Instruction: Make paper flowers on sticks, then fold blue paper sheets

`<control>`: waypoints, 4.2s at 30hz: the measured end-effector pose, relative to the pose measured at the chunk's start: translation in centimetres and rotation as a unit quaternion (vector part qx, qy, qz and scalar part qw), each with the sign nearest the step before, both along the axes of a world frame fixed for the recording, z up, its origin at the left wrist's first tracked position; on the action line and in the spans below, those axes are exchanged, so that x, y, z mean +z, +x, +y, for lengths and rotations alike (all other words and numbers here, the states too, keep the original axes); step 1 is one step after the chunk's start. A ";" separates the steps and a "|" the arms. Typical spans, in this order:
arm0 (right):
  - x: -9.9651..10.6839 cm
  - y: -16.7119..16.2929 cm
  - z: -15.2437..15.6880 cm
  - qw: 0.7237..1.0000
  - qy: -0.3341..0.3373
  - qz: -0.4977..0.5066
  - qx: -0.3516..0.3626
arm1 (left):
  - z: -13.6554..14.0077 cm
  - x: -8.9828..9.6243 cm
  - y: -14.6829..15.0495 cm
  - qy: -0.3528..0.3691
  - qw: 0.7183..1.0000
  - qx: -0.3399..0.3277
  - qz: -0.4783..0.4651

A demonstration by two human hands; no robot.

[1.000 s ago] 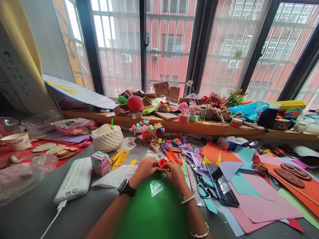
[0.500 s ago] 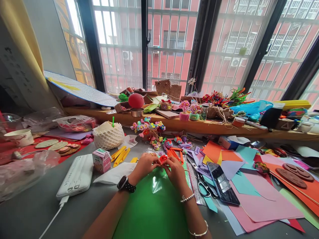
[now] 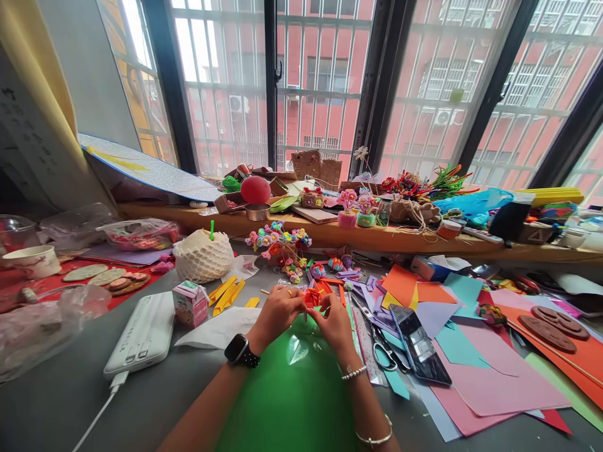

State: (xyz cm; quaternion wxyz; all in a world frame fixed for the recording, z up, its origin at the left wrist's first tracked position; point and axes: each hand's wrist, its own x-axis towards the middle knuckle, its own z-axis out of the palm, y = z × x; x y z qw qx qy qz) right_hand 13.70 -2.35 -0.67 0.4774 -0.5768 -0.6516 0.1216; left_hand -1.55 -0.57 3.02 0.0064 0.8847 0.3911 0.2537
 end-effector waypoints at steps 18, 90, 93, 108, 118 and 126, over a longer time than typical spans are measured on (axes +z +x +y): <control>1.4 1.0 -0.5 0.998 -0.049 -0.025 -0.041 | 1.0 1.0 -1.5 0.019 0.903 0.104 -0.416; 2.3 -0.9 -1.3 0.983 0.136 -0.092 0.084 | 0.0 0.1 0.2 -0.593 0.461 -0.347 -0.562; 2.4 -0.9 -1.3 0.983 0.135 -0.099 0.078 | 0.0 0.1 0.3 -0.594 0.462 -0.344 -0.562; 2.8 -1.3 -1.9 0.976 0.179 -0.109 0.051 | -0.1 0.1 0.0 -0.619 0.441 -0.374 -0.531; 2.6 -1.2 -1.8 0.979 0.172 -0.100 0.055 | 0.0 -0.1 0.2 -0.623 0.444 -0.362 -0.532; 2.4 -1.2 -1.9 0.977 0.172 -0.118 0.039 | -0.2 -0.1 0.4 -0.619 0.448 -0.331 -0.554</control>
